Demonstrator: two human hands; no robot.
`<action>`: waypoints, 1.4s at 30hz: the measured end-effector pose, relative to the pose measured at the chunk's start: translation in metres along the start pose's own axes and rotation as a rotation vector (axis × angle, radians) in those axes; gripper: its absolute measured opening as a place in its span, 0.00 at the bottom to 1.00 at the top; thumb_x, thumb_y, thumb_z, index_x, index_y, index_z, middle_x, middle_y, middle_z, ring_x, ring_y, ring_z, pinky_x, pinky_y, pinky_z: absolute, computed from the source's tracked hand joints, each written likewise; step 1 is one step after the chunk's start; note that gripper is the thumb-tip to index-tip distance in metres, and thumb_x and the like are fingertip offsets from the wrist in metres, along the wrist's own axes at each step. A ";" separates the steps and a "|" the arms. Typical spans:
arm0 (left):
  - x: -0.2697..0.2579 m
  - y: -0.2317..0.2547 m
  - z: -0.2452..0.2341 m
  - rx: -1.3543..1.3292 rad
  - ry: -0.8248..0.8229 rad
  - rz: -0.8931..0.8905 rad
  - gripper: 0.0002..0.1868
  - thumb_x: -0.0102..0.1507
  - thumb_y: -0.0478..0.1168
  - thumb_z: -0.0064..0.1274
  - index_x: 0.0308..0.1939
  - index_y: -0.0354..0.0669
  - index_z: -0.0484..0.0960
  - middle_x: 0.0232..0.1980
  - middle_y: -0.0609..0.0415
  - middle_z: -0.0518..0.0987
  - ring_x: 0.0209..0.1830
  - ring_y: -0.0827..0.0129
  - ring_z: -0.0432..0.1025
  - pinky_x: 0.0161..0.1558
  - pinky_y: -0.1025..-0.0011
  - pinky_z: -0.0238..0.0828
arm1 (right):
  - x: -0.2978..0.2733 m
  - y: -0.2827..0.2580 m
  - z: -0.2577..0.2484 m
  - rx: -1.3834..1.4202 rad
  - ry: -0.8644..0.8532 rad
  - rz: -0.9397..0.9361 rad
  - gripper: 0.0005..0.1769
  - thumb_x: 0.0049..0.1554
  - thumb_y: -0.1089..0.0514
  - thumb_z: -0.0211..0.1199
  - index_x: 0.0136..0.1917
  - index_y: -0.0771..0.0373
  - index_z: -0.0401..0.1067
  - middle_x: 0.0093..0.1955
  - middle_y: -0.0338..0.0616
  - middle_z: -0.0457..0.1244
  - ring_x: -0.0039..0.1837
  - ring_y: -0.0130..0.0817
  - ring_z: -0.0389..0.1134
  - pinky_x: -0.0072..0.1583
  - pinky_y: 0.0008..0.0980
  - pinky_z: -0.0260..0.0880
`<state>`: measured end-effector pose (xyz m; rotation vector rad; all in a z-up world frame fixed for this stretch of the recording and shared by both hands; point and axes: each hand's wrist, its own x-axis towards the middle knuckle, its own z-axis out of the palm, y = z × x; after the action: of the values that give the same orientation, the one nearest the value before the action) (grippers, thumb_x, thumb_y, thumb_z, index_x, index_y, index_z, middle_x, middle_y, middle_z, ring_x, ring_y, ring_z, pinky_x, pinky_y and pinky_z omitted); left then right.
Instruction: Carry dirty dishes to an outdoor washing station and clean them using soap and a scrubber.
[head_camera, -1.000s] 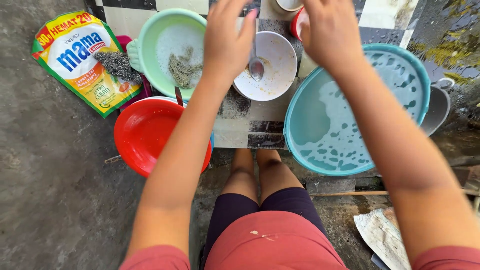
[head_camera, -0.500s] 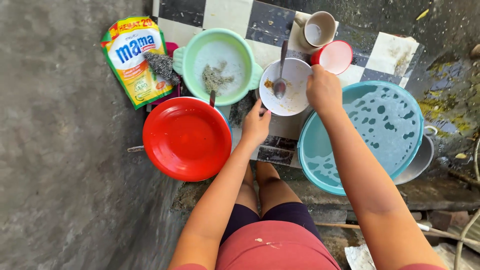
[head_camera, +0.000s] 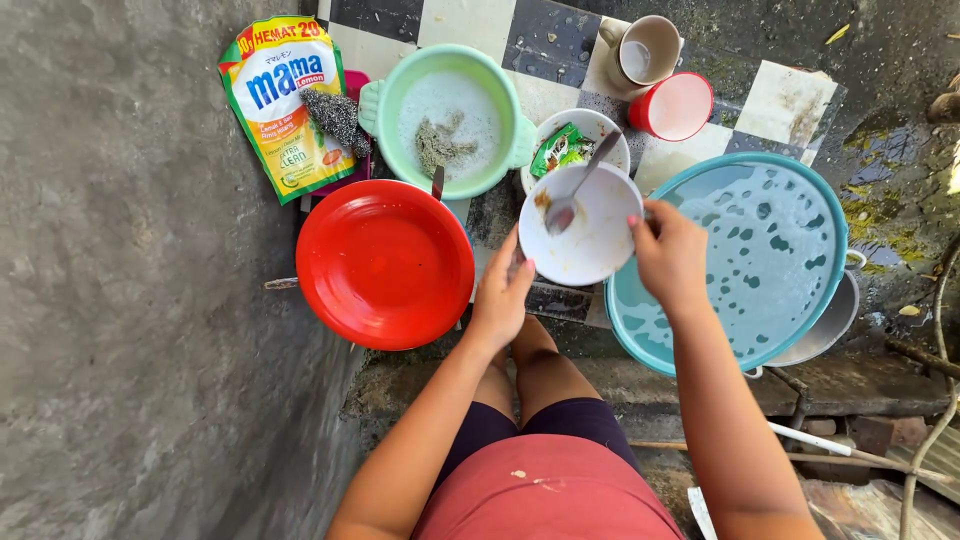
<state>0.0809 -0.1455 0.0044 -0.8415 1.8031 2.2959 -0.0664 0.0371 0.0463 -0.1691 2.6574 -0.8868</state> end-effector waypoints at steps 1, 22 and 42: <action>-0.012 -0.006 -0.002 0.042 0.007 0.004 0.32 0.71 0.35 0.45 0.80 0.41 0.58 0.62 0.45 0.75 0.57 0.69 0.72 0.60 0.71 0.69 | -0.012 0.000 0.004 0.015 -0.018 0.041 0.14 0.61 0.58 0.64 0.58 0.68 0.76 0.37 0.54 0.69 0.37 0.42 0.71 0.44 0.38 0.69; -0.057 -0.071 -0.014 -0.300 0.108 -0.404 0.38 0.66 0.26 0.30 0.78 0.54 0.40 0.77 0.44 0.59 0.70 0.55 0.67 0.61 0.54 0.76 | -0.099 -0.016 0.043 0.202 -0.134 0.312 0.18 0.62 0.60 0.58 0.64 0.66 0.74 0.41 0.53 0.71 0.36 0.34 0.73 0.42 0.34 0.73; -0.024 -0.128 -0.014 0.244 0.293 -0.132 0.39 0.67 0.31 0.45 0.80 0.43 0.46 0.76 0.36 0.64 0.72 0.47 0.64 0.68 0.59 0.60 | -0.122 -0.008 0.088 0.096 -0.196 0.190 0.30 0.59 0.62 0.60 0.75 0.64 0.63 0.52 0.57 0.69 0.47 0.48 0.73 0.51 0.41 0.72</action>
<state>0.1577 -0.1148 -0.0970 -1.2609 2.0181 1.9028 0.0781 0.0073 0.0190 0.0188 2.3977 -0.8852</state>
